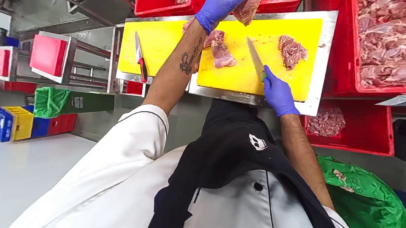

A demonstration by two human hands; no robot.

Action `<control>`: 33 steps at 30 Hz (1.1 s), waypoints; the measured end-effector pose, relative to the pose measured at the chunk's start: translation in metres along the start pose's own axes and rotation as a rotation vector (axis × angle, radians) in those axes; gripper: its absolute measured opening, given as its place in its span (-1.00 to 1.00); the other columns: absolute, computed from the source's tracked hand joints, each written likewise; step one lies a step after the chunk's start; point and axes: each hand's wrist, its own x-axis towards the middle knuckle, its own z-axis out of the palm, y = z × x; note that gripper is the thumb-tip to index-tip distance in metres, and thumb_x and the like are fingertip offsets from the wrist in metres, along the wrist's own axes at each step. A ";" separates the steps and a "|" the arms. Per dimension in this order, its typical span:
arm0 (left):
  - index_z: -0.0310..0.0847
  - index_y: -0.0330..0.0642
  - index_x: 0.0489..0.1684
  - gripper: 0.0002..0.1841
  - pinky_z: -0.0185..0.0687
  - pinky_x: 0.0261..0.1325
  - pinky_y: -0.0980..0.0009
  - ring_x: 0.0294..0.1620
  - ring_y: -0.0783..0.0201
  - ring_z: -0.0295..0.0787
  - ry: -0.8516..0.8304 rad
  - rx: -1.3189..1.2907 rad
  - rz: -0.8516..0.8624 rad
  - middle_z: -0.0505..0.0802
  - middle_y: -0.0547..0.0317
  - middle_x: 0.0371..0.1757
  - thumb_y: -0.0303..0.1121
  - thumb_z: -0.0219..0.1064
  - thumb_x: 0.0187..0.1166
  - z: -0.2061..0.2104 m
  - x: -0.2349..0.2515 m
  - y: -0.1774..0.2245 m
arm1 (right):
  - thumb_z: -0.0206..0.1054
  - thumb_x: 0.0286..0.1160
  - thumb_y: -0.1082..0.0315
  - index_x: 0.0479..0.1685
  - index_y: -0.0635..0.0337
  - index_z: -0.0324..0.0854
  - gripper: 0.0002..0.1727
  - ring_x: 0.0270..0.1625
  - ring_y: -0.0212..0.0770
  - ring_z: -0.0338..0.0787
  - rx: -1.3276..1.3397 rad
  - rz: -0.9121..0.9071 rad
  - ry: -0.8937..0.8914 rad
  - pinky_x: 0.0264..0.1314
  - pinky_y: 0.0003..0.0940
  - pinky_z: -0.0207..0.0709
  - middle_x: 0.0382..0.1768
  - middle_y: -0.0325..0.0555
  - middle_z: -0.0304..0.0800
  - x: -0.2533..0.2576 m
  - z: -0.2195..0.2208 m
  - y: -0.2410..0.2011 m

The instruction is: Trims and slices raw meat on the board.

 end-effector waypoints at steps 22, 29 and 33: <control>0.83 -0.21 0.10 -0.76 0.62 0.53 0.17 0.38 0.11 0.76 -0.093 0.472 0.287 0.90 0.03 0.17 -0.41 0.34 0.59 0.125 -0.097 -0.099 | -0.08 0.79 0.21 0.93 -0.13 0.01 -0.32 -0.14 0.13 0.84 0.035 0.062 0.061 0.00 0.19 0.66 -0.11 0.15 0.84 -0.052 -0.013 0.031; 0.86 -0.21 -0.11 -0.80 0.63 0.46 0.12 0.28 0.00 0.79 -0.164 0.700 0.410 0.91 -0.02 0.02 -0.34 0.32 0.58 0.130 -0.068 -0.136 | -0.12 0.77 0.25 0.94 -0.21 -0.06 -0.30 -0.20 0.23 0.83 -0.158 0.126 -0.043 -0.26 0.19 0.65 -0.10 0.17 0.76 -0.044 0.003 -0.016; 0.85 -0.25 -0.19 -0.84 0.64 0.44 0.16 0.25 0.01 0.80 -0.132 0.662 0.384 0.91 -0.05 -0.01 -0.38 0.37 0.51 0.128 -0.071 -0.135 | 0.04 0.71 0.33 0.92 -0.27 -0.04 -0.24 -0.32 0.27 0.80 -0.060 0.123 -0.015 -0.42 0.22 0.61 -0.23 0.20 0.76 0.020 0.002 -0.032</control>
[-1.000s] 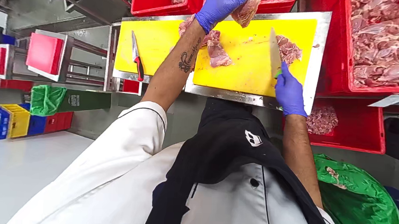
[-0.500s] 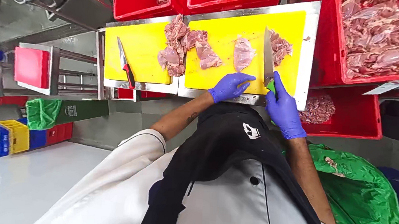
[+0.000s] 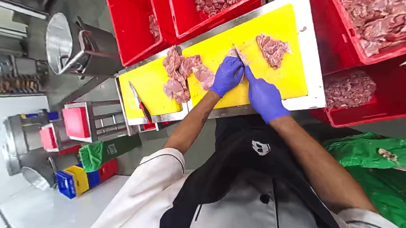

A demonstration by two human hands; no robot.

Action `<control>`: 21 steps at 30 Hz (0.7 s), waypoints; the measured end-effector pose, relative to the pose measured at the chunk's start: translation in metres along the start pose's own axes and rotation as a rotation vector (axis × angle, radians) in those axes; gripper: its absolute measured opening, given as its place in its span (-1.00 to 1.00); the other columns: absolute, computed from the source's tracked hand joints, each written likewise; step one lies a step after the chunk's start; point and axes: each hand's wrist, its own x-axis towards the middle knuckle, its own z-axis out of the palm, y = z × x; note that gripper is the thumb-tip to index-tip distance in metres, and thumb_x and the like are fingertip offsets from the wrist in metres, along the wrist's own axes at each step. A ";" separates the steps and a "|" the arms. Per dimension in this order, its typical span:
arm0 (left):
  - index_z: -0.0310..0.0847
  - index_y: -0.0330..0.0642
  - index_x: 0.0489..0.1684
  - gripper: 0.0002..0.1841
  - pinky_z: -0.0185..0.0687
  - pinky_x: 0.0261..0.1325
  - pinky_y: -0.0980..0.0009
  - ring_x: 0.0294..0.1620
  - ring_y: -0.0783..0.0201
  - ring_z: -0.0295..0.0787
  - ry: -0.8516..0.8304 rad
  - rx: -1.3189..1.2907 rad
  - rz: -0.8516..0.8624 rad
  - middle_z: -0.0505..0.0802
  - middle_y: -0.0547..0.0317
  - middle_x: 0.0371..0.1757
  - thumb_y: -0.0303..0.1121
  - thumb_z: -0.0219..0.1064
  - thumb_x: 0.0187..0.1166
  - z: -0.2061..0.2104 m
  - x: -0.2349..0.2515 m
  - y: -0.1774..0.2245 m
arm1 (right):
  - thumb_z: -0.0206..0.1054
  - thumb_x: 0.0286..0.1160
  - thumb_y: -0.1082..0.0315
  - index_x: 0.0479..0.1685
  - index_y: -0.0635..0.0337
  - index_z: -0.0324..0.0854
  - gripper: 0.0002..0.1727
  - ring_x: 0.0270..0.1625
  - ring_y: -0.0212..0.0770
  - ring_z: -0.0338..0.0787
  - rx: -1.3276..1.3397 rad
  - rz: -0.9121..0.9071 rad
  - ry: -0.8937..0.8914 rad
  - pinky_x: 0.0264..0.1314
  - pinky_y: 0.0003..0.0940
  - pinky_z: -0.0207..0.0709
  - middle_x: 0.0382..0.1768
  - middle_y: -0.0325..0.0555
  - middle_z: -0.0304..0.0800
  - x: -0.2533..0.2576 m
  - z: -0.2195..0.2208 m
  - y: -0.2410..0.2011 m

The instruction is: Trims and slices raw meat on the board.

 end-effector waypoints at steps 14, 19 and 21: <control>0.82 -0.13 0.00 -0.76 0.65 0.46 0.10 0.36 0.08 0.74 -0.052 0.019 -0.056 0.87 0.03 0.16 -0.22 0.37 0.60 -0.027 -0.025 -0.012 | -0.16 0.81 0.19 0.92 -0.31 0.00 -0.34 -0.25 0.28 0.84 -0.089 -0.052 -0.042 -0.27 0.29 0.63 -0.26 0.15 0.83 -0.102 -0.008 0.064; 0.85 -0.15 -0.14 -0.61 0.54 0.55 0.00 0.36 0.01 0.75 -0.394 0.274 0.027 0.88 0.00 0.11 -0.08 0.16 0.72 -0.085 -0.086 -0.049 | -0.11 0.85 0.11 0.89 -0.35 0.10 -0.39 -0.07 0.23 0.85 0.179 0.033 0.072 0.04 0.35 0.62 -0.05 0.22 0.85 -0.041 -0.025 0.095; 0.84 -0.13 -0.28 -0.49 0.62 0.35 -0.05 0.16 0.01 0.82 -0.515 0.338 -0.061 0.91 0.03 -0.08 0.06 0.08 0.75 -0.103 -0.090 -0.059 | -0.12 0.84 0.07 0.90 -0.37 0.09 -0.38 -0.12 0.12 0.84 0.234 0.048 0.076 0.02 0.26 0.65 -0.08 0.14 0.84 -0.036 -0.025 0.098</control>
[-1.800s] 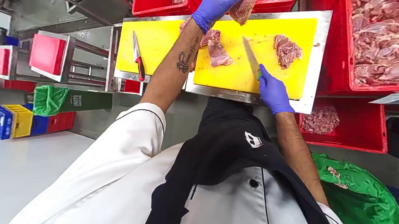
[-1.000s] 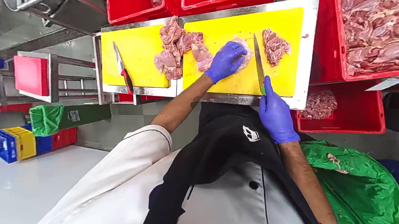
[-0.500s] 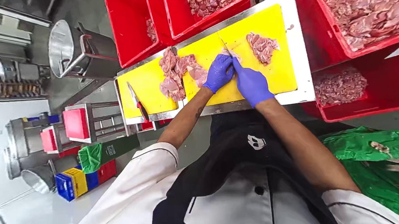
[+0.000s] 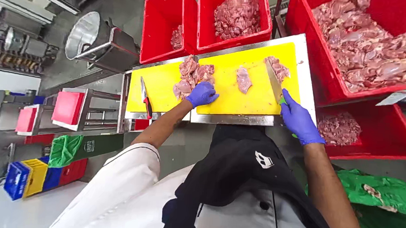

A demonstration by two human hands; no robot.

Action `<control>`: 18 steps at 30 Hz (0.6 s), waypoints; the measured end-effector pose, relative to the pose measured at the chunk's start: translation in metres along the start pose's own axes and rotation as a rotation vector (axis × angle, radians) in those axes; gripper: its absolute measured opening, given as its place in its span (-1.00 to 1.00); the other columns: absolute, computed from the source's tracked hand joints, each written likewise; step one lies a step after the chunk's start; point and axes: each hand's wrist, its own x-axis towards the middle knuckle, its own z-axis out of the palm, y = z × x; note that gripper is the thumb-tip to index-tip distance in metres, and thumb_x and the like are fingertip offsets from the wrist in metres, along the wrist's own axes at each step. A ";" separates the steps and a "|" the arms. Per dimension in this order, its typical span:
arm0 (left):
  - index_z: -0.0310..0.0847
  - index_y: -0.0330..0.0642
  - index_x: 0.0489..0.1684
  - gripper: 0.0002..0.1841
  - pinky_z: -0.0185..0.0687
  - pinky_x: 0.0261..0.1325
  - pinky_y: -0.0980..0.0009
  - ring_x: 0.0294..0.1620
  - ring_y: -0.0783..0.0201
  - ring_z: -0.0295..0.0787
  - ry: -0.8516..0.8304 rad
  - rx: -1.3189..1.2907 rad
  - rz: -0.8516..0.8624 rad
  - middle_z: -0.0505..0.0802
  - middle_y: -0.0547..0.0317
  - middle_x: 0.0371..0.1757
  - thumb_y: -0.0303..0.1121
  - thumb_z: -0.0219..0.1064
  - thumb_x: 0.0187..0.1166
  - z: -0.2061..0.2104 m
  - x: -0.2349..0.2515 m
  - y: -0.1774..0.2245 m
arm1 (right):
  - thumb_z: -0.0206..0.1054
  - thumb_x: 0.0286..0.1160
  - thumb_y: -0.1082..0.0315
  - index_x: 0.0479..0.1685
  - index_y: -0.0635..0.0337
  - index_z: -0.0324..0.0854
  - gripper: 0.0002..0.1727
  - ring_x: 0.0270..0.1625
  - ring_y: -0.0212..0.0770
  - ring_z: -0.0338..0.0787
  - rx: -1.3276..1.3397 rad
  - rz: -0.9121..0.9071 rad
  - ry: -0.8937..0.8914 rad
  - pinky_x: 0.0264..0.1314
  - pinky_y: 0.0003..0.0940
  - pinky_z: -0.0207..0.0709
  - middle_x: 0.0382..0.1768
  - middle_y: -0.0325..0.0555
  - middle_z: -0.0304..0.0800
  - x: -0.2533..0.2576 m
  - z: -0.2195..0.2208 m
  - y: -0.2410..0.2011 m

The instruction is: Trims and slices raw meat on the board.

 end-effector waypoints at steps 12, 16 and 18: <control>0.76 -0.10 0.18 -0.63 0.59 0.42 -0.13 0.30 -0.11 0.75 -0.134 -0.120 0.109 0.86 -0.06 0.15 -0.21 0.50 0.44 -0.049 0.157 0.035 | -0.10 0.85 0.09 0.90 -0.30 0.10 -0.39 -0.41 -0.14 0.73 0.082 -0.016 0.029 -0.31 -0.04 0.66 -0.24 -0.04 0.80 -0.042 0.006 -0.010; 0.70 -0.33 -0.29 -0.63 0.67 0.10 0.00 -0.09 -0.01 0.77 -0.052 -0.357 0.200 0.81 -0.10 -0.23 -0.13 0.56 0.44 -0.053 0.129 0.027 | -0.09 0.84 0.10 0.90 -0.26 0.11 -0.38 -0.50 -0.21 0.66 0.166 -0.027 0.016 -0.43 -0.14 0.62 -0.30 -0.11 0.75 -0.039 0.017 -0.011; 0.66 -0.37 -0.36 -0.62 0.64 -0.15 0.13 -0.35 0.15 0.69 -0.008 -0.587 0.158 0.74 -0.02 -0.42 -0.14 0.54 0.49 -0.065 0.105 0.026 | -0.10 0.84 0.11 0.90 -0.24 0.11 -0.38 -0.43 -0.19 0.70 0.157 -0.066 -0.008 -0.33 -0.12 0.64 -0.26 -0.08 0.77 -0.031 0.024 -0.019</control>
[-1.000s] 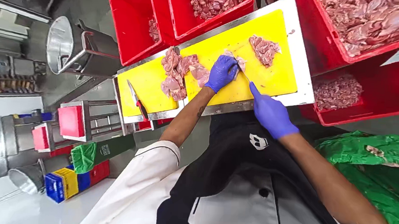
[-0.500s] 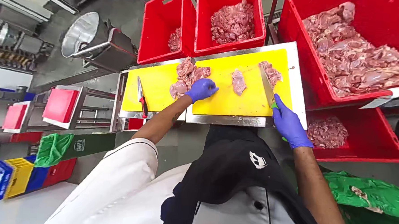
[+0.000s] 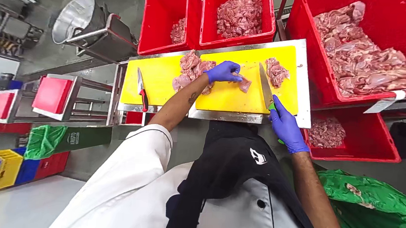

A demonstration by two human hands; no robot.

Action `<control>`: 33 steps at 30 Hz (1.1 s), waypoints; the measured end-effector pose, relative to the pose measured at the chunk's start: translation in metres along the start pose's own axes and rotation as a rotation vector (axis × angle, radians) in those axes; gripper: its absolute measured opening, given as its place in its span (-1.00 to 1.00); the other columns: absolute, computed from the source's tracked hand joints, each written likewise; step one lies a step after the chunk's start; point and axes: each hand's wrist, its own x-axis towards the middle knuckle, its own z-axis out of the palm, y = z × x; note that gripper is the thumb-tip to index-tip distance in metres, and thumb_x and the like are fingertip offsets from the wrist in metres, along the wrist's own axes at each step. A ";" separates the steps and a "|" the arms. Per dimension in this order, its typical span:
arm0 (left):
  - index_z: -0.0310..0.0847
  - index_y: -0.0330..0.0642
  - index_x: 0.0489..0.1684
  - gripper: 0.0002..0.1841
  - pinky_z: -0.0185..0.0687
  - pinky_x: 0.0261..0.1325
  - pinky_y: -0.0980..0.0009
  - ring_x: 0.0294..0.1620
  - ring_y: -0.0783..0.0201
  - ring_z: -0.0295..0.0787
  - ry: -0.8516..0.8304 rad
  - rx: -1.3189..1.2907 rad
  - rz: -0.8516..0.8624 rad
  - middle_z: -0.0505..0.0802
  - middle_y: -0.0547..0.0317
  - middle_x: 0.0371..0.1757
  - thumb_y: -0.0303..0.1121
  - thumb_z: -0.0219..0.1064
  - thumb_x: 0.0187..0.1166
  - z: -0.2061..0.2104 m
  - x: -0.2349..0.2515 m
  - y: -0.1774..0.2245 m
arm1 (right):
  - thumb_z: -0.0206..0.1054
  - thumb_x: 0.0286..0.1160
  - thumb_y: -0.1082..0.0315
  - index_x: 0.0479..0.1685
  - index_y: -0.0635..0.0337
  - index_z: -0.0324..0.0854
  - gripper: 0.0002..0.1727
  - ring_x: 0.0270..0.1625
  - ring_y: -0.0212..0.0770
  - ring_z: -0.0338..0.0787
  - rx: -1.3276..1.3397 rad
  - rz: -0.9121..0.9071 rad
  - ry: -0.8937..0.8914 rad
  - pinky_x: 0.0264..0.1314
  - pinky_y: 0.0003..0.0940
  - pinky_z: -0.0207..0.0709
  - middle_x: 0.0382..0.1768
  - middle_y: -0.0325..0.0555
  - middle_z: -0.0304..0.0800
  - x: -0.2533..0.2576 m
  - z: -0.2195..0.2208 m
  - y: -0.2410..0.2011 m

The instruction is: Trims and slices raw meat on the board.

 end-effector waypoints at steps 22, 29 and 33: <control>0.50 -0.38 0.36 -0.57 0.84 -0.06 0.19 -0.27 0.19 0.85 0.499 -0.688 -0.284 0.87 -0.06 -0.20 -0.36 0.41 0.61 0.070 -0.025 0.056 | -0.06 0.84 0.13 0.93 -0.30 -0.02 -0.35 -0.56 -0.18 0.63 0.025 -0.005 0.187 -0.50 -0.09 0.64 -0.19 -0.05 0.73 0.013 -0.047 -0.025; 0.76 -0.12 -0.10 -0.70 0.72 -0.11 -0.12 -0.26 0.02 0.82 0.346 -0.080 -0.640 0.84 0.06 -0.36 -0.06 0.37 0.57 0.100 -0.065 0.043 | -0.05 0.89 0.20 0.88 -0.16 0.13 -0.42 -0.70 -0.33 0.49 0.371 0.128 -0.230 -0.73 -0.43 0.45 -0.30 -0.20 0.73 -0.015 0.013 0.005; 0.71 -0.30 0.09 -0.78 0.71 0.01 0.07 -0.09 -0.01 0.78 0.452 -0.189 -0.488 0.82 -0.12 -0.01 -0.49 0.40 0.53 0.086 -0.084 0.070 | -0.12 0.87 0.16 0.90 -0.14 0.10 -0.39 -0.53 -0.21 0.66 -0.113 0.012 -0.085 -0.46 -0.16 0.63 -0.31 -0.10 0.76 -0.028 0.005 -0.013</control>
